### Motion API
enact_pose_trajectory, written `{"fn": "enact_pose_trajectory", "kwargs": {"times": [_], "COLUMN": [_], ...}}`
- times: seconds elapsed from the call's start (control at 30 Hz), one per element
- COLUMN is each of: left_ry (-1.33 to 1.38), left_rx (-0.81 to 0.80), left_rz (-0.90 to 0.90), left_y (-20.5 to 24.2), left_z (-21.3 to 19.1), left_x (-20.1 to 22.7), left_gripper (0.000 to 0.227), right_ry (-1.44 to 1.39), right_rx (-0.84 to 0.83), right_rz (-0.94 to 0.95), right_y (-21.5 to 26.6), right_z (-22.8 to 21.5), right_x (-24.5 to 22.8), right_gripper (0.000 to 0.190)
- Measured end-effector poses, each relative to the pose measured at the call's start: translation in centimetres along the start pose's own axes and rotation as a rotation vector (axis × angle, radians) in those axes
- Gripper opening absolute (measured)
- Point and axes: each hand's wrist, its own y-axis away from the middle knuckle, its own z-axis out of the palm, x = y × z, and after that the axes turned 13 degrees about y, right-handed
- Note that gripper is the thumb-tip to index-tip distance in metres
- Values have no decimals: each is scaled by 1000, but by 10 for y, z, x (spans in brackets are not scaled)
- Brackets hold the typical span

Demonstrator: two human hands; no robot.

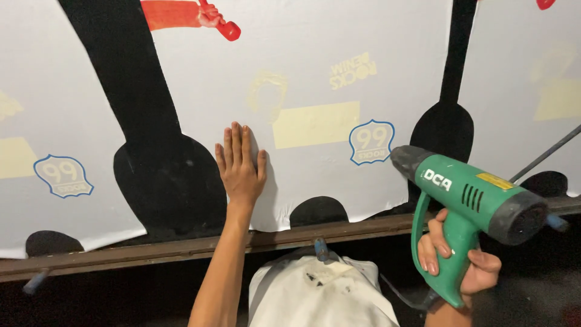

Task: The person uses a green heat gun to apply heat to a white fabric surface featuring black and red graphics. They hold the heat gun in their right hand and use their left hand to smooth the fabric while moving the tool across the surface.

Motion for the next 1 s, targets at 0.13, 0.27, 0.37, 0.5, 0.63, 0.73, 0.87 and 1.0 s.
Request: {"fn": "enact_pose_trajectory", "kwargs": {"times": [0.13, 0.27, 0.37, 0.5, 0.63, 0.73, 0.87, 1.0], "left_ry": [-21, -13, -13, -16, -18, -16, -21, -25], "left_rx": [2, 9, 15, 8, 12, 11, 21, 3], "left_rz": [-3, 6, 10, 5, 15, 9, 17, 7], "left_y": [2, 2, 1, 2, 2, 2, 1, 1], "left_z": [1, 0, 1, 1, 2, 1, 2, 1], "left_x": [0, -2, 0, -1, -1, -3, -1, 0], "left_gripper": [58, 58, 58, 58, 58, 59, 58, 59], "right_ry": [24, 44, 23, -15, -2, 35, 47, 42], "right_rx": [15, 25, 15, 16, -45, -11, -42, -63], "right_rz": [0, 30, 38, 32, 28, 8, 14, 6], "right_y": [4, 9, 7, -2, -12, -19, -25, -34], "right_z": [1, 2, 2, 3, 0, -2, -5, -2], "right_x": [-3, -5, -7, -10, -13, -12, -12, -12], "right_gripper": [53, 54, 55, 56, 55, 55, 56, 55]}}
